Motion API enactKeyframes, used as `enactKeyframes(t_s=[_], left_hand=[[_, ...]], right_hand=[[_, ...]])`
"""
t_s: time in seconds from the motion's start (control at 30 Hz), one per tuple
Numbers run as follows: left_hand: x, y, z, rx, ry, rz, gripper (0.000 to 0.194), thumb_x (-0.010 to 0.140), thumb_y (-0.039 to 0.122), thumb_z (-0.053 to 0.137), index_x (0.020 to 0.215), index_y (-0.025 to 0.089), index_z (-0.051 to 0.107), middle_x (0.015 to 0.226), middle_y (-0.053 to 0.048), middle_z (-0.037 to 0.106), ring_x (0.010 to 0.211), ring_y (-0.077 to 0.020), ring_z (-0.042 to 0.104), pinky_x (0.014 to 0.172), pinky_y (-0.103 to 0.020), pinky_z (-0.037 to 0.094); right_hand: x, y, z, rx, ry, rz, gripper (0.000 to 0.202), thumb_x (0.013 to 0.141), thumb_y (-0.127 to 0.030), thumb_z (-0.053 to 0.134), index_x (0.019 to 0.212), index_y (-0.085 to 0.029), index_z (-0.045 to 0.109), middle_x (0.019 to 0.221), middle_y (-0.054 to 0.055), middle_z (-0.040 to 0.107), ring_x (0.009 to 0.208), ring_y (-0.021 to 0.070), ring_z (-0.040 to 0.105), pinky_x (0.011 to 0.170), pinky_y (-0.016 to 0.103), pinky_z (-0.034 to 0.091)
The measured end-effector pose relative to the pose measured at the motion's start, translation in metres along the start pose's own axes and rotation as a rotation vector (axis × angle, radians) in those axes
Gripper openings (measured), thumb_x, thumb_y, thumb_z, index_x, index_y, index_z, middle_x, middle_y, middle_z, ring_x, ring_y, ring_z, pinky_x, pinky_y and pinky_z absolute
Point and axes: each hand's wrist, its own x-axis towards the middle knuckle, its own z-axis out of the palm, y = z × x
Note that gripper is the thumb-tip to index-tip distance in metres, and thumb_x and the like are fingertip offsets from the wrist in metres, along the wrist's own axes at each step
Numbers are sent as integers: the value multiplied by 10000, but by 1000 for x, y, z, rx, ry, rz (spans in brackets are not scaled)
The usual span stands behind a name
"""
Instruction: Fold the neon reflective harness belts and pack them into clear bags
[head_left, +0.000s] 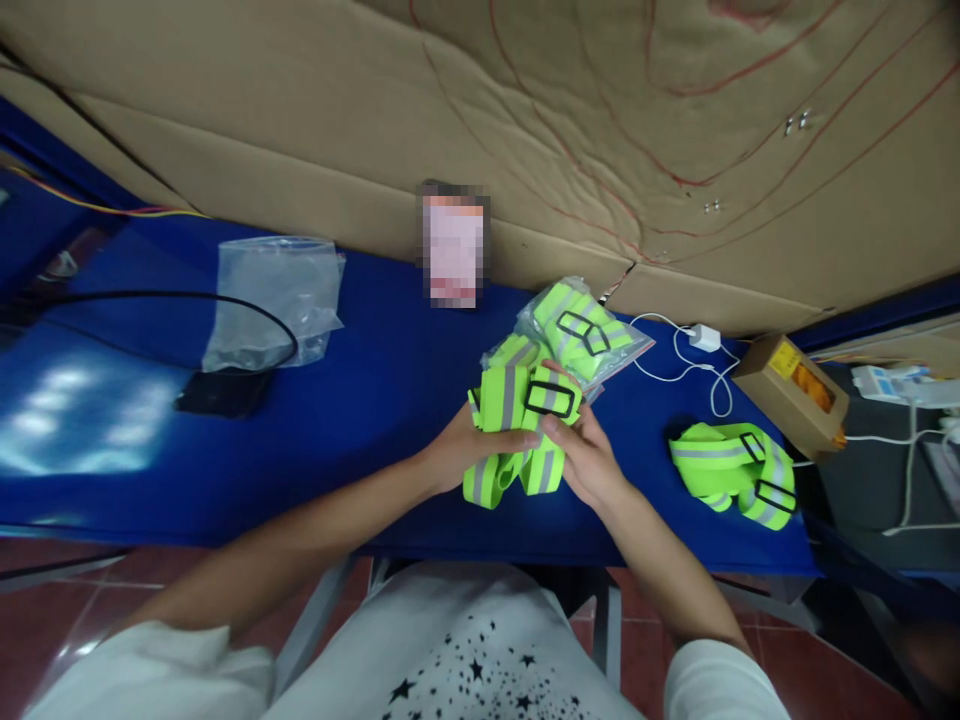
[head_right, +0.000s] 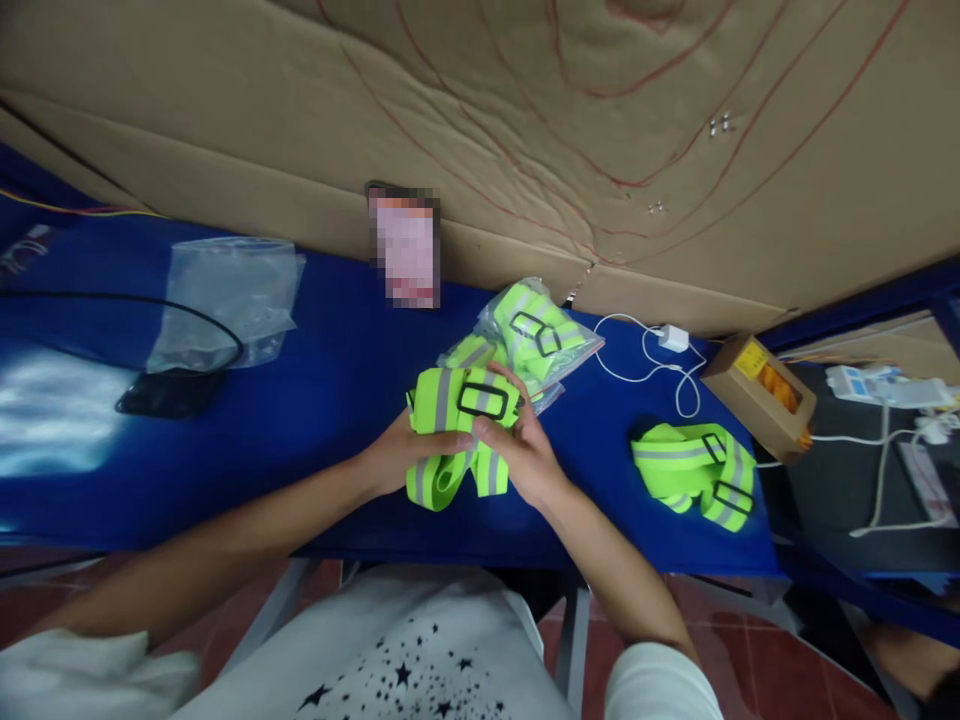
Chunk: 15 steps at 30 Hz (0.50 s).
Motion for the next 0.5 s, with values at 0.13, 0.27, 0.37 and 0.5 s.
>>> enactKeyframes(t_s=[0.13,0.27,0.37,0.5], left_hand=[[-4,-1,0,-93,-62,-70,708,644,265,942,1300,214,680,1302,-108,726,1213,-330,686,1028,-441,566],[-6,-3,0,-113,-102,-32,638,670,238,927,1268,212,706,1308,-104,724,1245,-329,669,1062,-443,547],[-5,-3,0,-105,-35,-62,581,682,256,925,1224,194,723,1280,-114,737,1210,-335,689,1043,-452,555],[-3,3,0,-37,-68,-81,586,674,243,930,1218,176,721,1262,-127,743,1207,-344,688,1031,-456,556]], right_hand=[[-9,7,10,-151,88,-166,635,1006,-599,482,1527,-259,353,1478,129,535,1327,273,571,1147,470,466],[-7,8,4,-271,65,-250,574,1012,-594,465,1475,-255,446,1554,132,452,1431,301,468,1216,508,370],[0,5,-8,-182,-55,-103,538,953,-527,633,1408,-260,529,1500,103,534,1391,290,515,1182,479,421],[6,-1,-21,94,-165,160,535,791,-442,843,1256,-256,654,1164,39,740,1095,250,700,968,391,580]])
